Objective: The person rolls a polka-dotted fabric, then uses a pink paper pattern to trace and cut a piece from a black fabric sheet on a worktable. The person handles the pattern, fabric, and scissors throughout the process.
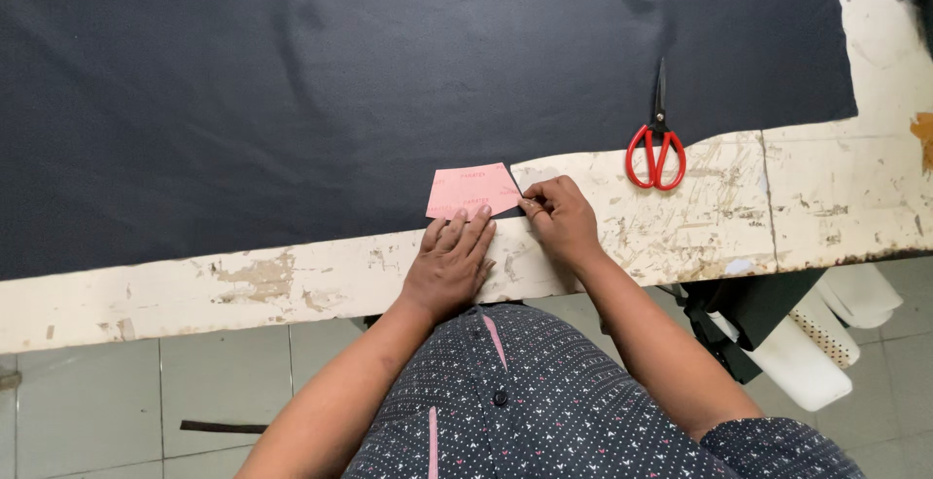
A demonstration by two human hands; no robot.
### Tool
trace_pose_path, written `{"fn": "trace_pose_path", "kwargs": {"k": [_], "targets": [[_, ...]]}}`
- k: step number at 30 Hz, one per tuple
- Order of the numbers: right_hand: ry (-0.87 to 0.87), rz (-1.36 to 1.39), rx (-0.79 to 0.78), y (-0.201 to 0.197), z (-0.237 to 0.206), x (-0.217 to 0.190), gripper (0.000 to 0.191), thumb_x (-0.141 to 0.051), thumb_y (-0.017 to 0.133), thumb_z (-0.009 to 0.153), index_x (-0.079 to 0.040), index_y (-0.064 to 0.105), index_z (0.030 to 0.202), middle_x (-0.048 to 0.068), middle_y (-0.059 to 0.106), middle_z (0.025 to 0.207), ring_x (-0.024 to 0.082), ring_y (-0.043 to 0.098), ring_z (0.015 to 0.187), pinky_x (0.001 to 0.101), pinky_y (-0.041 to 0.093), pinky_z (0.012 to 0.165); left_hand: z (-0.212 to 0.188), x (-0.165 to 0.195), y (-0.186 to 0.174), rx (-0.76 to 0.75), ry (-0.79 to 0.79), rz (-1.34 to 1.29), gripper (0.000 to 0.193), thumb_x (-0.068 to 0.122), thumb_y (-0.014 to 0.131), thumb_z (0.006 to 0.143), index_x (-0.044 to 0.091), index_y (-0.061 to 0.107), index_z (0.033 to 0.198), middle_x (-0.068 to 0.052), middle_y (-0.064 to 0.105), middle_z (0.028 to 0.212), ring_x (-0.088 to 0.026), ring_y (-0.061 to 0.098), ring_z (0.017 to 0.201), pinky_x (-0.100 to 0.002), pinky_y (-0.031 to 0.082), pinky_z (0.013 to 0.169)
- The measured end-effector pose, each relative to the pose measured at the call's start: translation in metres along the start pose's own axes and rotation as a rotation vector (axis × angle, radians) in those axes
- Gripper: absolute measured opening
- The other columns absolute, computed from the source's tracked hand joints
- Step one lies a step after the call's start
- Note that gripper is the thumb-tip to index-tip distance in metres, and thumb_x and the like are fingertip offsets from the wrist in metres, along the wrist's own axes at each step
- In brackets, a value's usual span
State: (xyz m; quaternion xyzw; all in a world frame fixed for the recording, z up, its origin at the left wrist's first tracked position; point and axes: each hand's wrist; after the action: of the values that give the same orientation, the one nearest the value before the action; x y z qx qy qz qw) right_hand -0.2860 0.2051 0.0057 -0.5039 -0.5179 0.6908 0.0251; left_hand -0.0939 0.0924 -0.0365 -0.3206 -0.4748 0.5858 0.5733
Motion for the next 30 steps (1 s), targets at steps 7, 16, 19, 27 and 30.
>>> {"fn": "trace_pose_path", "kwargs": {"k": [7,16,19,27,30], "targets": [[0.019,-0.006,-0.015,0.002,0.003,0.003,0.015,-0.022,0.078,0.088,-0.01,0.076,0.098,0.002,0.066,0.094,0.015,0.066,0.078,0.0292,0.054,0.072,-0.002,0.0,0.0,-0.007,0.03,0.031,0.053,0.041,0.052,0.101,0.006,0.061,0.141,-0.012,0.049,0.156,-0.031,0.046,0.142,-0.039,0.03,0.117],[0.011,-0.019,-0.104,-0.006,0.019,-0.004,0.026,-0.02,0.08,0.082,-0.003,0.073,0.1,0.01,0.062,0.1,0.017,0.066,0.082,0.0313,0.054,0.074,0.004,0.0,-0.003,-0.013,0.061,0.025,0.058,0.034,0.05,0.099,0.0,0.053,0.145,-0.019,0.049,0.153,-0.037,0.05,0.133,-0.046,0.033,0.114],[-0.242,0.053,-0.043,-0.007,0.03,-0.022,0.02,-0.018,0.073,0.092,0.001,0.071,0.097,0.013,0.059,0.105,0.021,0.061,0.09,0.0327,0.051,0.079,0.01,0.0,-0.001,-0.095,0.069,0.03,0.06,0.034,0.05,0.097,-0.004,0.05,0.143,-0.022,0.047,0.15,-0.041,0.05,0.129,-0.052,0.033,0.113],[-0.212,0.165,-0.375,0.012,0.043,-0.105,0.026,-0.024,0.056,0.103,-0.003,0.07,0.109,0.007,0.062,0.089,0.018,0.061,0.081,0.0334,0.052,0.075,0.013,-0.002,0.005,-0.222,0.072,-0.019,0.063,0.033,0.051,0.097,-0.008,0.045,0.144,-0.026,0.047,0.147,-0.043,0.048,0.129,-0.054,0.035,0.112],[0.05,0.173,-0.579,0.017,0.042,-0.12,0.026,-0.028,0.057,0.1,-0.006,0.066,0.111,0.006,0.067,0.085,0.017,0.064,0.076,0.034,0.055,0.072,0.014,-0.005,0.003,-0.318,0.051,-0.076,0.063,0.034,0.054,0.099,-0.008,0.042,0.143,-0.027,0.045,0.146,-0.044,0.043,0.135,-0.056,0.031,0.115]]}}
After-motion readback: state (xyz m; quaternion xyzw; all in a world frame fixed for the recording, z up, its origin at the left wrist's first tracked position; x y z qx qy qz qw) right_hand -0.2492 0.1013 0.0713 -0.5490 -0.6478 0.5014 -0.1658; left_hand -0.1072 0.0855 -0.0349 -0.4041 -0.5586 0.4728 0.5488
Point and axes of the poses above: each hand's wrist, its own z-axis towards the middle knuckle, its own y-axis out of the palm, x = y × z
